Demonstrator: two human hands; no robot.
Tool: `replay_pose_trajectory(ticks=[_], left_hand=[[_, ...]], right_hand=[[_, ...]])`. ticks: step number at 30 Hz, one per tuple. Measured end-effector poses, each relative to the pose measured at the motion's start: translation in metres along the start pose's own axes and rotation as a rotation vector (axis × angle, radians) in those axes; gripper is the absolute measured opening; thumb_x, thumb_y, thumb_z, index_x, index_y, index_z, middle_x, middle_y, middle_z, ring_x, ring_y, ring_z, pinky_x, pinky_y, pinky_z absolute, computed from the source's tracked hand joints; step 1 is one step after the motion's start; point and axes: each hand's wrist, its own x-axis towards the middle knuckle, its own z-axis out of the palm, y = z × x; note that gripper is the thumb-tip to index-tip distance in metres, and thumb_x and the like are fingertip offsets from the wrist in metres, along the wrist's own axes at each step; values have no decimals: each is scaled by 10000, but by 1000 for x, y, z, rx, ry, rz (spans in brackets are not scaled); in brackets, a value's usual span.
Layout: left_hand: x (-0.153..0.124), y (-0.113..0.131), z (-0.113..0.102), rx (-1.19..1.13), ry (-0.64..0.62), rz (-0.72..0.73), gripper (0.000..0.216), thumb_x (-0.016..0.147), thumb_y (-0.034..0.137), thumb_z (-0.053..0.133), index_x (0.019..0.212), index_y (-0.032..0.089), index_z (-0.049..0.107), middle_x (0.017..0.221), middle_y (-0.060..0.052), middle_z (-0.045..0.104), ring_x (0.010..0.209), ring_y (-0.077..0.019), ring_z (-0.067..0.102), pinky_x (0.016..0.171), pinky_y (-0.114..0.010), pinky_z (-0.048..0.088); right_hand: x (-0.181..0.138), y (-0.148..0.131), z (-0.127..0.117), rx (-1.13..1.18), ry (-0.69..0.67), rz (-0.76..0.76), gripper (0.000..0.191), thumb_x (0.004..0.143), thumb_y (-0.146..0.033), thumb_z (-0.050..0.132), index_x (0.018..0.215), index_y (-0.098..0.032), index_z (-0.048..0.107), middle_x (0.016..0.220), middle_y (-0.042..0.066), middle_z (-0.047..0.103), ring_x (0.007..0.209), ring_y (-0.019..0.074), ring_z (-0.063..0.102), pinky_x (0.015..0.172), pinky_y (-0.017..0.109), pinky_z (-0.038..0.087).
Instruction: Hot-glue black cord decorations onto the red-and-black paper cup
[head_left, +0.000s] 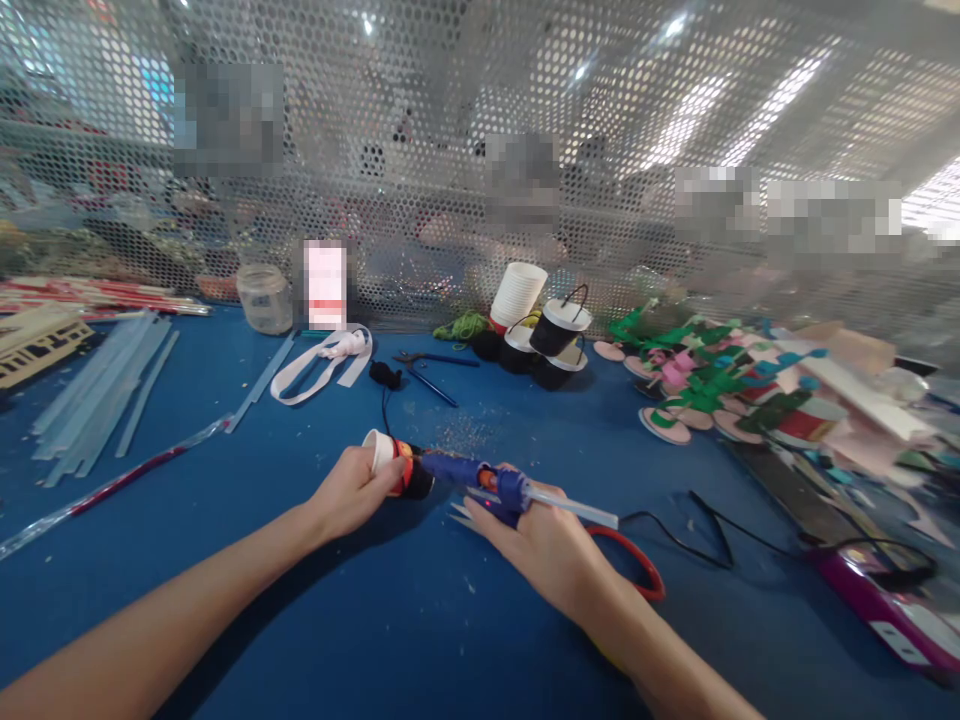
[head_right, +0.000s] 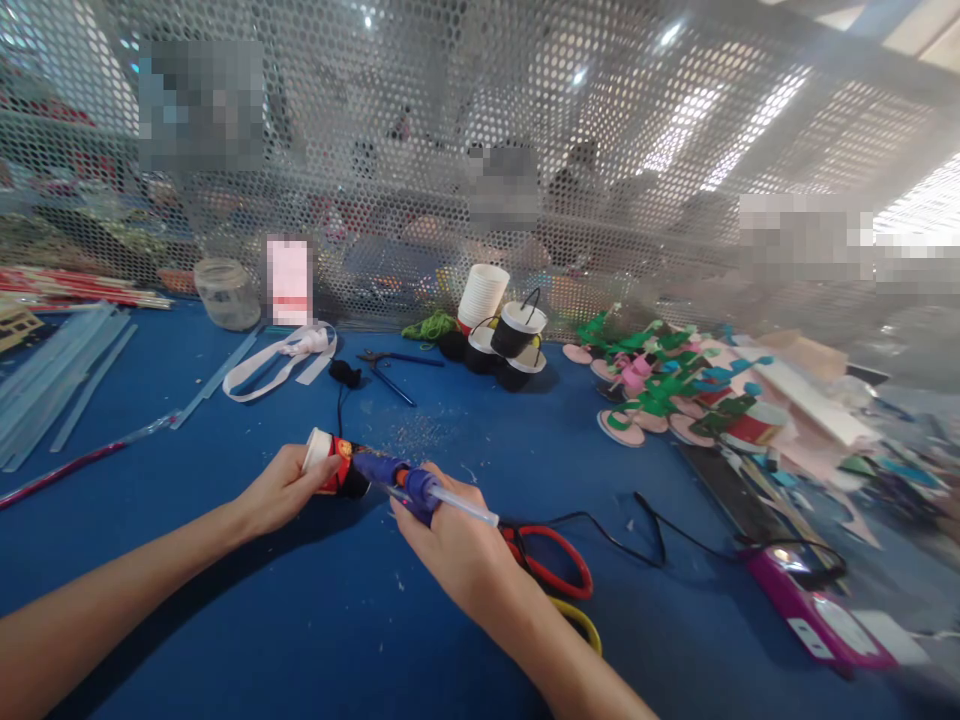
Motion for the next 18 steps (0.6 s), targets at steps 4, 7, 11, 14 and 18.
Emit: replay_pose_trajectory(ticks=[4, 7, 11, 14, 18], left_hand=[[1, 1, 0, -37, 4, 5, 349, 754, 395, 342, 485, 176, 306, 478, 48, 269, 456, -69, 239, 428, -211, 185], [1, 3, -1, -52, 7, -26, 352, 748, 406, 350, 485, 177, 297, 478, 52, 255, 457, -67, 231, 425, -207, 177], [1, 4, -2, -49, 1, -43, 344, 749, 412, 343, 501, 177, 308, 483, 53, 262, 460, -68, 242, 433, -210, 184], [1, 3, -2, -36, 1, -46, 342, 751, 409, 339, 500, 181, 295, 478, 55, 253, 455, -68, 235, 432, -214, 179], [0, 1, -1, -9, -10, 5, 346, 764, 393, 324, 492, 183, 289, 480, 51, 263, 451, -68, 238, 431, -214, 187]], right_hand=[[-3, -2, -2, 8, -5, 12, 104, 710, -237, 480, 665, -220, 572, 503, -2, 568, 392, 127, 490, 388, 225, 363], [-7, -1, 0, 26, -24, 14, 120, 734, -260, 466, 678, -218, 564, 492, -11, 554, 382, 121, 475, 381, 224, 357], [-11, 2, 3, 31, -44, 21, 116, 741, -286, 475, 699, -209, 551, 547, -8, 575, 425, 119, 499, 406, 221, 372], [-10, 2, 2, 28, -41, 25, 120, 741, -288, 470, 711, -218, 563, 538, -10, 572, 420, 120, 500, 393, 221, 361], [-5, -1, -3, 24, -29, 12, 127, 735, -281, 466, 678, -233, 569, 522, -3, 568, 423, 134, 513, 393, 231, 364]])
